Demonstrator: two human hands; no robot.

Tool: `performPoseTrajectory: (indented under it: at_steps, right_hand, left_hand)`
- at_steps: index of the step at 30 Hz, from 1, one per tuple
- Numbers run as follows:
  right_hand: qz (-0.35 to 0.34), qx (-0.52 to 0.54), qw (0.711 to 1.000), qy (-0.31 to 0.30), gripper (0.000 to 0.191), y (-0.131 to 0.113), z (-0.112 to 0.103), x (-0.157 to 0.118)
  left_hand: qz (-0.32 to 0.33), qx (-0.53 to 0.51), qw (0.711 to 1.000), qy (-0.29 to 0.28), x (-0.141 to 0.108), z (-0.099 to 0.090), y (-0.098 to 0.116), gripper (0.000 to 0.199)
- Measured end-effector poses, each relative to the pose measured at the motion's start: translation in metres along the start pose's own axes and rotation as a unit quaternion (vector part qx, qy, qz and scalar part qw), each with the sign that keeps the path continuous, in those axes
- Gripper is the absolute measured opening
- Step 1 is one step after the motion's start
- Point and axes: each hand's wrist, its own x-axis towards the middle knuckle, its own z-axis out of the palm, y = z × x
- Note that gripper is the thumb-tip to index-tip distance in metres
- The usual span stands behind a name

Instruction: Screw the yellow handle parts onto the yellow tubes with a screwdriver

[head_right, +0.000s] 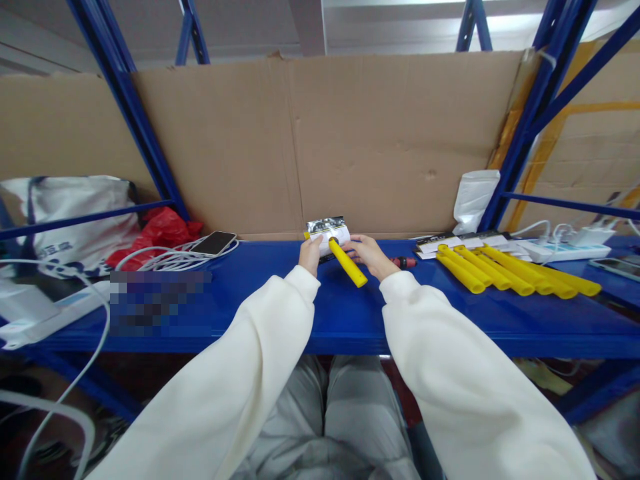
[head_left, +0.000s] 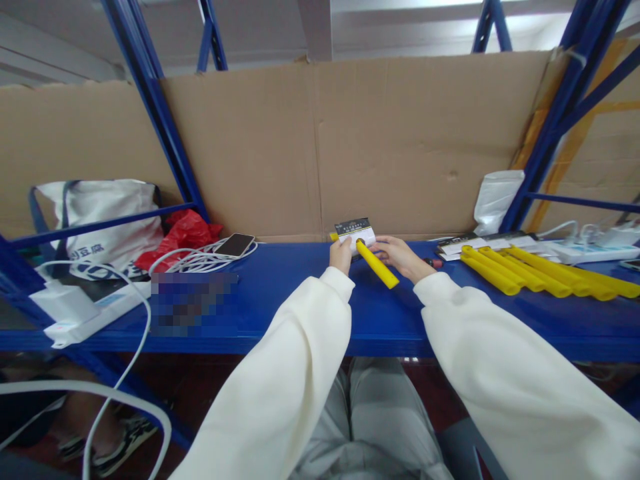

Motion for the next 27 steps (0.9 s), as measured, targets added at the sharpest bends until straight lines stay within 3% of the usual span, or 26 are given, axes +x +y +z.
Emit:
performPoseTrajectory:
  at_steps: [3, 8, 13, 17, 21, 24, 27]
  right_hand:
    - [0.008, 0.015, 0.999, 0.027, 0.010, 0.000, 0.000, 0.001]
    - [-0.008, 0.027, 1.000, 0.010, 0.019, 0.000, -0.001, 0.004]
    - [-0.036, 0.016, 0.999, 0.018, 0.024, 0.001, -0.004, 0.006]
    - [-0.054, -0.003, 0.998, 0.010, 0.035, 0.002, -0.006, 0.008]
    - [-0.072, 0.011, 0.997, -0.010, 0.044, 0.003, -0.008, 0.008]
    - [-0.083, 0.022, 0.996, -0.020, 0.046, 0.002, -0.010, 0.008]
    - [-0.086, 0.029, 0.996, -0.002, 0.045, 0.001, -0.012, 0.009]
  left_hand:
    - [0.006, 0.001, 1.000, 0.020, 0.001, -0.002, 0.000, 0.021]
    - [-0.002, -0.029, 0.999, 0.028, 0.012, -0.005, -0.006, 0.035]
    - [-0.054, -0.081, 0.995, 0.021, 0.015, -0.003, -0.005, 0.046]
    - [-0.103, -0.135, 0.984, 0.060, 0.005, 0.000, 0.007, 0.044]
    - [-0.111, -0.104, 0.984, 0.098, -0.003, -0.005, 0.016, 0.048]
    - [-0.104, -0.039, 0.988, 0.111, -0.003, -0.009, 0.015, 0.044]
    - [-0.084, -0.021, 0.989, 0.124, 0.000, -0.011, 0.011, 0.052]
